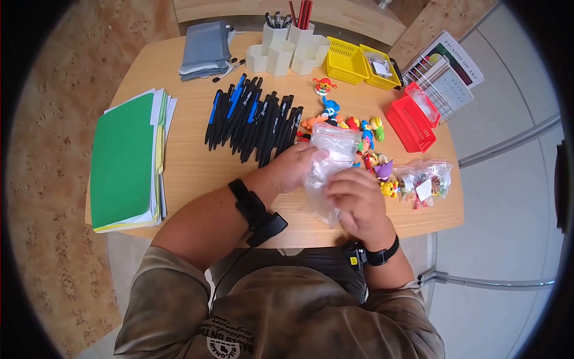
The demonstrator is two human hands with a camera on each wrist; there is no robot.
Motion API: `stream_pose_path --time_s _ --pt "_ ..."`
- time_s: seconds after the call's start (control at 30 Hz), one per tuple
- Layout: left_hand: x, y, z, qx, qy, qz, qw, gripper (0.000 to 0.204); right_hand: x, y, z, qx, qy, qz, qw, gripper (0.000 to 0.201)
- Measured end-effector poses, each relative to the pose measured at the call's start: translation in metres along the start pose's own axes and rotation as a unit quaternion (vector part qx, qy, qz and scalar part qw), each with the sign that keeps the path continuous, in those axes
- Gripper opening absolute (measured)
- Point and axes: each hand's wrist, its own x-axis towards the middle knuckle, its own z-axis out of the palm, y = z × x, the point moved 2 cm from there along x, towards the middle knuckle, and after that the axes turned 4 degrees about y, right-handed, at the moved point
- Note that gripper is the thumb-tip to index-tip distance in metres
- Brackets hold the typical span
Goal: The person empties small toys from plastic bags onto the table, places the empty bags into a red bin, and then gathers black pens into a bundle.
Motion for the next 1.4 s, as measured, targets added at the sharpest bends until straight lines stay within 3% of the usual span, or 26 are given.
stream_pose_path --time_s 0.07,0.1,0.17,0.3,0.4,0.47,0.5,0.57,0.6,0.67,0.8,0.9,0.97,1.0,1.03,1.1,1.13,1.17,1.23,1.27,1.3,1.37,1.4 --pt "0.006 -0.007 -0.012 0.208 0.062 0.096 0.971 0.028 0.003 -0.003 0.007 -0.010 -0.022 0.025 0.999 0.016" --pt "0.010 -0.012 -0.017 0.209 0.061 0.094 0.971 0.028 0.002 -0.004 0.010 -0.025 -0.042 0.052 0.997 0.016" --pt "0.008 -0.001 -0.002 0.056 0.007 -0.001 0.998 0.029 0.002 0.001 0.006 -0.034 -0.053 0.059 0.996 0.017" --pt "-0.004 0.011 0.013 0.035 0.047 -0.020 0.998 0.030 0.008 0.008 -0.003 -0.046 -0.002 0.030 0.998 0.021" --pt "0.002 0.000 0.003 -0.024 -0.011 -0.012 1.000 0.031 0.007 0.009 -0.009 -0.113 0.030 0.014 0.993 0.024" --pt "-0.001 0.002 0.012 0.020 0.026 0.006 0.999 0.032 0.000 0.008 -0.011 -0.101 0.132 0.023 0.986 0.026" --pt "-0.001 0.005 0.010 0.018 0.028 0.007 0.999 0.032 -0.003 0.009 -0.008 -0.100 0.130 0.022 0.986 0.026" --pt "0.001 0.008 0.006 0.103 -0.007 -0.039 0.994 0.033 -0.009 0.011 -0.005 -0.108 0.225 0.034 0.968 0.025" --pt "0.000 0.005 0.007 0.103 -0.007 -0.040 0.994 0.033 -0.009 0.014 -0.004 -0.108 0.225 0.035 0.968 0.025" --pt "0.000 0.000 0.009 0.036 -0.011 0.004 0.999 0.034 -0.004 0.021 0.003 -0.199 0.104 0.026 0.974 0.023" --pt "-0.001 0.005 0.002 0.040 -0.073 -0.012 0.996 0.039 -0.008 0.024 0.011 -0.168 0.064 0.029 0.983 0.021" --pt "-0.005 0.011 0.015 -0.020 -0.151 0.021 0.988 0.046 -0.009 0.027 0.008 -0.174 0.053 0.050 0.982 0.020" --pt "-0.007 0.014 0.023 0.156 -0.140 0.127 0.970 0.050 -0.010 0.029 0.010 -0.140 0.044 0.043 0.988 0.021" --pt "-0.008 0.011 0.023 0.129 -0.095 0.082 0.984 0.046 -0.014 0.032 0.011 -0.139 0.039 0.036 0.989 0.021" --pt "-0.008 0.011 0.021 0.129 -0.107 0.083 0.982 0.046 -0.015 0.032 0.010 -0.150 0.041 0.038 0.987 0.021" --pt "-0.002 0.010 0.012 0.065 -0.091 0.072 0.991 0.043 -0.016 0.032 0.005 -0.075 0.197 0.100 0.972 0.020" --pt "-0.002 0.009 0.014 0.069 -0.031 0.100 0.992 0.041 -0.021 0.032 0.006 -0.033 0.251 0.188 0.949 0.022" --pt "-0.004 0.008 0.016 0.071 -0.038 0.102 0.992 0.041 -0.022 0.030 0.007 -0.039 0.254 0.184 0.949 0.022" --pt "-0.010 0.012 0.016 0.221 -0.028 0.171 0.960 0.040 -0.025 0.034 0.015 0.158 0.236 0.376 0.882 0.031" --pt "-0.008 0.011 0.013 0.291 -0.082 0.287 0.909 0.040 -0.023 0.034 0.026 0.192 0.211 0.369 0.885 0.037" --pt "-0.006 0.010 0.010 0.290 -0.091 0.284 0.909 0.040 -0.025 0.032 0.024 0.187 0.218 0.372 0.883 0.037" --pt "-0.007 0.018 0.023 0.476 -0.131 0.365 0.789 0.043 -0.019 0.020 0.017 0.211 0.184 0.356 0.891 0.033" --pt "-0.009 0.020 0.028 0.450 -0.143 0.331 0.817 0.047 -0.019 0.017 0.015 0.178 0.176 0.353 0.902 0.029"
